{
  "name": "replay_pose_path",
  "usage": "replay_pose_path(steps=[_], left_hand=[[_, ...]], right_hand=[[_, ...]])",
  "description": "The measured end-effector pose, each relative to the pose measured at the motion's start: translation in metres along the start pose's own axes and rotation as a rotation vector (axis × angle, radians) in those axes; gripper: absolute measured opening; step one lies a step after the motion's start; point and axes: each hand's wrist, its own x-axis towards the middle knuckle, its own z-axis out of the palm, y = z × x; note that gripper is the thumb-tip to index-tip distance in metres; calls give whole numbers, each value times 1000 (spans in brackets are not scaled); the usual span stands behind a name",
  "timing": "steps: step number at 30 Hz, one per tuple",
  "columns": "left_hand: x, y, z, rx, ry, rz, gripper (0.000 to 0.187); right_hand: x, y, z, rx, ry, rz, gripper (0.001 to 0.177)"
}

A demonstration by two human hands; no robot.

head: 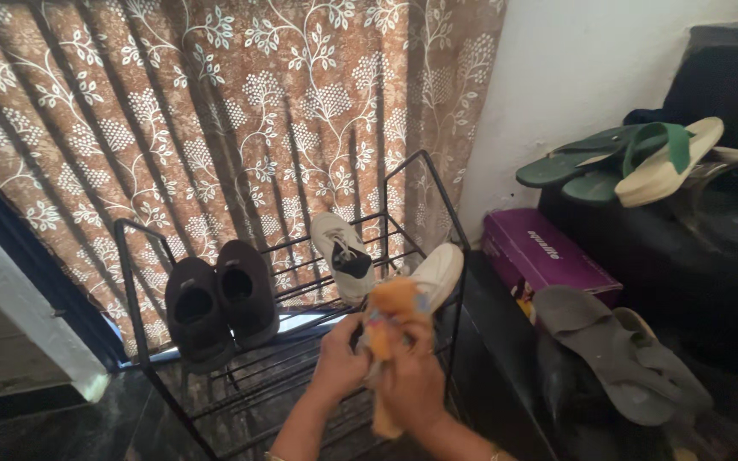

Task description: The person wipes a metal shoe rack with a cloth, then picks up several pairs of shoes from a nearby surface and wipes each one individually. The cleaned shoes are placed on the rack. The person handles dark slip-on shoes and white sneakers.

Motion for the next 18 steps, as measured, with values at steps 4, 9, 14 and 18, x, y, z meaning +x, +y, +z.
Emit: replay_pose_path(steps=[4, 9, 14, 18], left_hand=[[1, 4, 6, 56, -16, -27, 55], [2, 15, 14, 119, 21, 107, 49], [12, 18, 12, 118, 78, 53, 49], [18, 26, 1, 25, -9, -52, 40]], right_hand=[[47, 43, -6, -59, 212, 90, 62], [68, 69, -11, 34, 283, 82, 54], [18, 19, -6, -13, 5, 37, 61], [35, 20, -25, -134, -35, 23, 68]])
